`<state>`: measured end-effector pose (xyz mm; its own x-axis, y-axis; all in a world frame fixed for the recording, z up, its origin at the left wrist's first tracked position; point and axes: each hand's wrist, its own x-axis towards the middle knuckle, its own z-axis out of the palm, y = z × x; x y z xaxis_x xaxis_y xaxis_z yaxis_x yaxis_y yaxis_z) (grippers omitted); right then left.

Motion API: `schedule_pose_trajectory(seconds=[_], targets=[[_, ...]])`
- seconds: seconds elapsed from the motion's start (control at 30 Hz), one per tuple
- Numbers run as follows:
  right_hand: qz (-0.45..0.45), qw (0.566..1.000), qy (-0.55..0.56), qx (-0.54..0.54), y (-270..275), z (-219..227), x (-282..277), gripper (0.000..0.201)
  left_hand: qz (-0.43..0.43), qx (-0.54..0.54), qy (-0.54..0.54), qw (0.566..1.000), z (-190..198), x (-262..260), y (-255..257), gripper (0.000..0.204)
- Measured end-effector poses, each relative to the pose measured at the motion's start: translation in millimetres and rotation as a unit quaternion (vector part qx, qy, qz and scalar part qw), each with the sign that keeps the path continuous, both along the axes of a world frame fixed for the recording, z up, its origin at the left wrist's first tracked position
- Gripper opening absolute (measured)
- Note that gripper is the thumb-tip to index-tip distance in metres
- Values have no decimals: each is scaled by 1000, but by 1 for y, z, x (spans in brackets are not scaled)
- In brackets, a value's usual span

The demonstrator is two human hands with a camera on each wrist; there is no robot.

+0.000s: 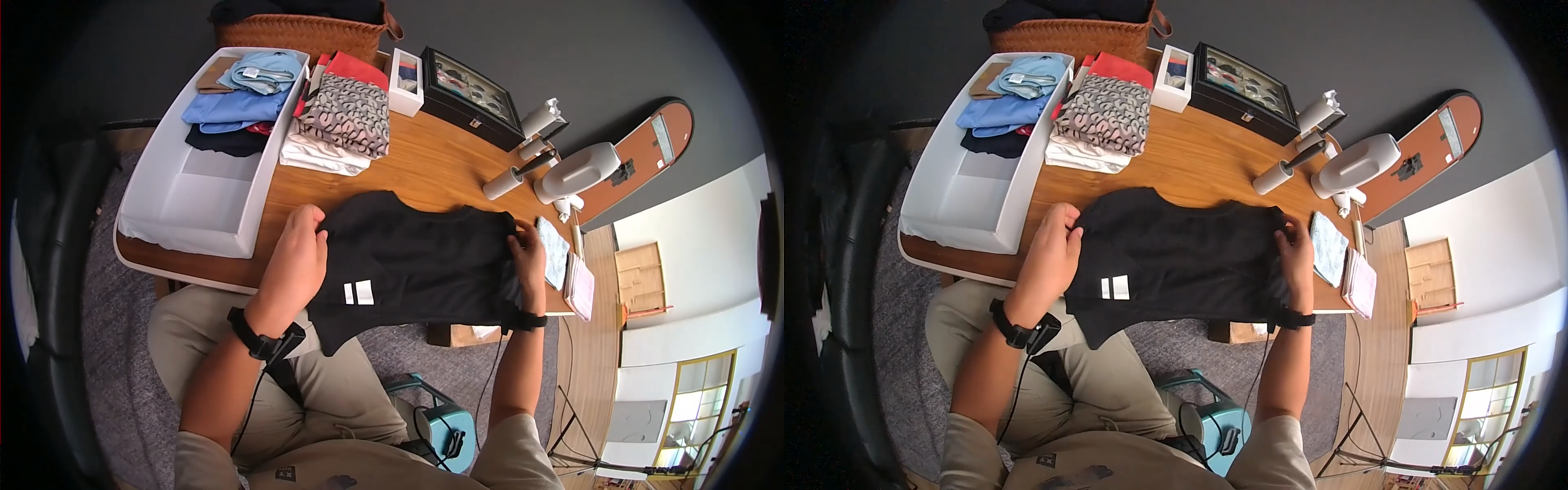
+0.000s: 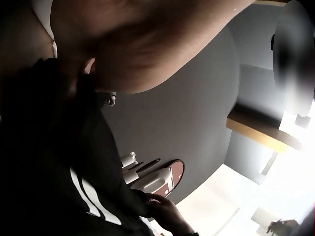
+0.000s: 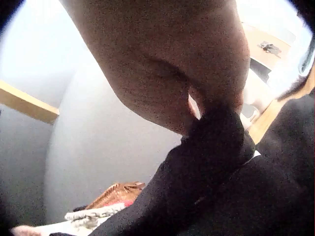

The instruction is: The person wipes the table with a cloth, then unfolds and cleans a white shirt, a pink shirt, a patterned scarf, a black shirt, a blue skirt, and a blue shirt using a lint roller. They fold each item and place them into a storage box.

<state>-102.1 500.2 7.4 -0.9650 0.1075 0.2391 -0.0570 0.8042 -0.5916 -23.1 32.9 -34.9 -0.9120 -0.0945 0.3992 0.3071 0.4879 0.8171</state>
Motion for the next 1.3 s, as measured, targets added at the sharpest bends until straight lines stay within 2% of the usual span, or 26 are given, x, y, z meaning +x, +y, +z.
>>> schedule_pose_trajectory(seconds=[0.03, 0.1, 0.13, 0.17, 0.2, 0.27, 0.33, 0.37, 0.43, 0.67, 0.77, 0.87, 0.97, 1.0, 1.07, 1.13, 1.2, 1.23, 1.3], targets=[[0, 1000, 1, 0, -1, 1, -1, 39, 21, 0, 19, 1000, 11, 4, 5, 21], [8, 996, 49, 79, -7, 4, -3, 38, 41, 0, 39, 998, 29, 8, 5, 28], [9, 996, 49, 79, -9, 10, -7, 38, 0, -67, 88, 994, 37, 9, 2, 32], [-9, 989, 94, 116, -10, 20, -11, 39, -41, -134, 135, 981, 40, 10, 1, 36], [-28, 978, 139, 153, -11, 29, -16, 40, -42, -134, 135, 981, 38, 10, 0, 36], [-27, 975, 138, 171, -20, 47, -28, 44, -164, -174, 115, 964, 30, 10, 0, 31], [6, 953, 230, 197, -29, 61, -47, 47, -174, -190, 92, 962, 19, 10, 2, 27], [6, 953, 231, 197, -30, 67, -58, 47, -173, -222, 91, 955, 12, 9, 0, 28], [-5, 913, 287, 288, -29, 77, -78, 50, -172, -253, 90, 948, 8, 9, -1, 29], [14, 908, 274, 315, -26, 82, -128, 48, -185, -250, 74, 947, 10, 9, -3, 31], [36, 915, 292, 278, -16, 82, -145, 39, -187, -247, 71, 948, 10, 9, -3, 32], [16, 938, 224, 262, -18, 91, -142, 33, -191, -242, 64, 949, 10, 9, -5, 34], [30, 936, 145, 320, -30, 121, -97, 24, -199, -244, 47, 948, 17, 12, -5, 44], [0, 964, 69, 256, -38, 127, -81, 25, -205, -249, 36, 946, 19, 13, -5, 50], [27, 955, 32, 295, -39, 129, -49, 22, -227, -257, 38, 939, 21, 15, -4, 55], [-3, 956, -175, 234, -46, 126, -22, 28, -252, -265, 43, 930, 20, 17, -2, 60], [56, 962, -143, 227, -18, 82, -14, 41, -268, -275, 23, 923, 16, 19, 0, 58], [33, 966, -172, 188, -13, 67, -11, 50, -268, -275, 25, 923, 16, 20, 0, 58], [27, 987, -43, 152, -27, 39, 16, 49, -267, -280, 9, 922, 16, 21, -1, 57]])
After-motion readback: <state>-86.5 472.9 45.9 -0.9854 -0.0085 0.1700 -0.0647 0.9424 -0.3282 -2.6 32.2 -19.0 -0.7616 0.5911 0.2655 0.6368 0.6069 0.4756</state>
